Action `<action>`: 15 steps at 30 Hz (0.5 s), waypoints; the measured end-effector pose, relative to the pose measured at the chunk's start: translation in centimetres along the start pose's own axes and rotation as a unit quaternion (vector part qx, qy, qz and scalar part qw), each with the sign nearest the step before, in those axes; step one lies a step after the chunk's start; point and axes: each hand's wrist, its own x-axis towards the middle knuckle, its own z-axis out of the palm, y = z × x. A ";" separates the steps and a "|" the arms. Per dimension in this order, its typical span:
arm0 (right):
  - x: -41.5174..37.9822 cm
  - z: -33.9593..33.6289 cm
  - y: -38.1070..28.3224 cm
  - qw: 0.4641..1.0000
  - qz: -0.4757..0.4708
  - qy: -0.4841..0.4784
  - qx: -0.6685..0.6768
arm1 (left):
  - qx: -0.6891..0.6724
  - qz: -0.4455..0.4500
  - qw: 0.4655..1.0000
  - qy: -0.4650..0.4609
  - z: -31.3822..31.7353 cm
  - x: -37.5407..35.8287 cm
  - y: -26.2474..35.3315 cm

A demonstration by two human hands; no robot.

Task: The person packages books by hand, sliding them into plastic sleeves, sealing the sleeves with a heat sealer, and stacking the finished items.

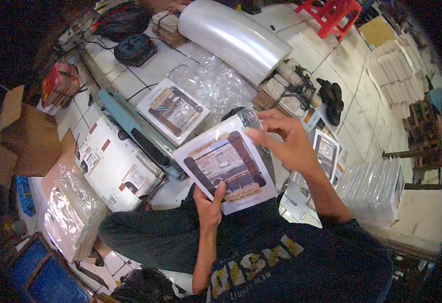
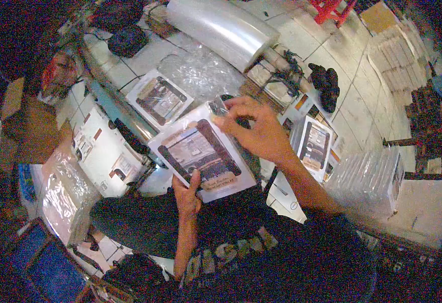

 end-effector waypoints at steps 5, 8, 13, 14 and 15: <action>1.0 -0.7 0.0 0.863 0.187 0.116 0.456 | 0.057 -0.036 0.998 -0.005 -0.3 -0.6 0.1; 1.3 -2.1 0.5 0.946 0.102 0.112 0.288 | 0.028 -0.038 0.999 0.003 -0.3 -0.9 0.3; 1.5 -3.7 1.0 0.963 0.013 -0.132 0.236 | 0.020 -0.053 0.998 -0.003 -0.8 -1.0 0.0; 1.7 -4.0 0.6 0.967 0.007 -0.164 0.197 | 0.020 -0.052 0.998 -0.003 -0.9 -1.0 -0.1; 2.0 -4.1 0.3 0.968 0.000 -0.196 0.158 | 0.021 -0.048 0.999 -0.018 -0.9 -0.9 -0.1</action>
